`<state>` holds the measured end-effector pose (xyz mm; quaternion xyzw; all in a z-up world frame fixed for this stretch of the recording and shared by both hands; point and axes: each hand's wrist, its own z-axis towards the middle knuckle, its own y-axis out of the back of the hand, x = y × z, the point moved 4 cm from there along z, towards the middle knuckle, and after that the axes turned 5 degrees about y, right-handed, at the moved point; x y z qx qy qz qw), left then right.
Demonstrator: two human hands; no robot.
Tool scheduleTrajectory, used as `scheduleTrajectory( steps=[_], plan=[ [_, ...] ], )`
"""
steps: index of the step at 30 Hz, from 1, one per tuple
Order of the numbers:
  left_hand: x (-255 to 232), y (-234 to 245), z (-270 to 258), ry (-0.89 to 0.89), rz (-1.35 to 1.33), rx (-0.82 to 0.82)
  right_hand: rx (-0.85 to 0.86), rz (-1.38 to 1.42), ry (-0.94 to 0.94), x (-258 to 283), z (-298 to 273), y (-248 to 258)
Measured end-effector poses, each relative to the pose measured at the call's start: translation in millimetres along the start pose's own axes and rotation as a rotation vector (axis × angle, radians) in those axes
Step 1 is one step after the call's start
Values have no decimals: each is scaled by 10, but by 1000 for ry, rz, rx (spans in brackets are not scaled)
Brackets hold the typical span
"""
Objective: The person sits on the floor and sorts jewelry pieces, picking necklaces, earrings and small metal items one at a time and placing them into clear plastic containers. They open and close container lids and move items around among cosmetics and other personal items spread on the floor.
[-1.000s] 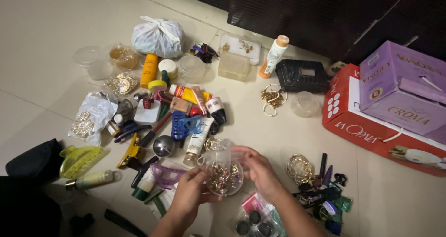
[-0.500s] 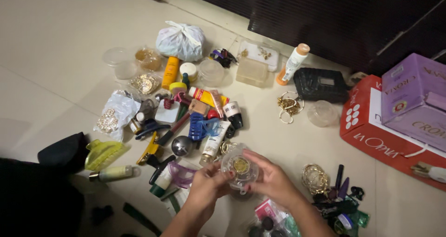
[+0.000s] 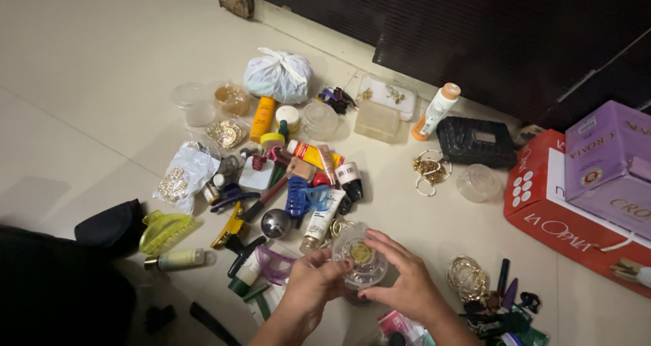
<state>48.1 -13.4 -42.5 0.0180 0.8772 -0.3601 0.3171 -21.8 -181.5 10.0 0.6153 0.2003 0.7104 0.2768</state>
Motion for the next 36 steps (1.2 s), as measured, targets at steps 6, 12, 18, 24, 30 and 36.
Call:
scheduleTrajectory(
  steps=[6,12,18,24,30,36],
  plan=[
    [56,17,30,-34,4,-52,-28,494,-84,-180,-30,-102],
    [114,-109,-11,-104,91,27,-293,659,-366,-415,-98,-281],
    [284,-394,-107,-71,-585,286,-421,-470,-105,492,48,-195],
    [243,-509,-454,-93,-495,367,-71,-630,-44,1367,236,-210],
    [84,-441,-594,-271,-194,291,-87,414,-389,901,346,31],
    [-249,-336,-889,-434,-5,128,-28,-123,226,470,135,165]
  ],
)
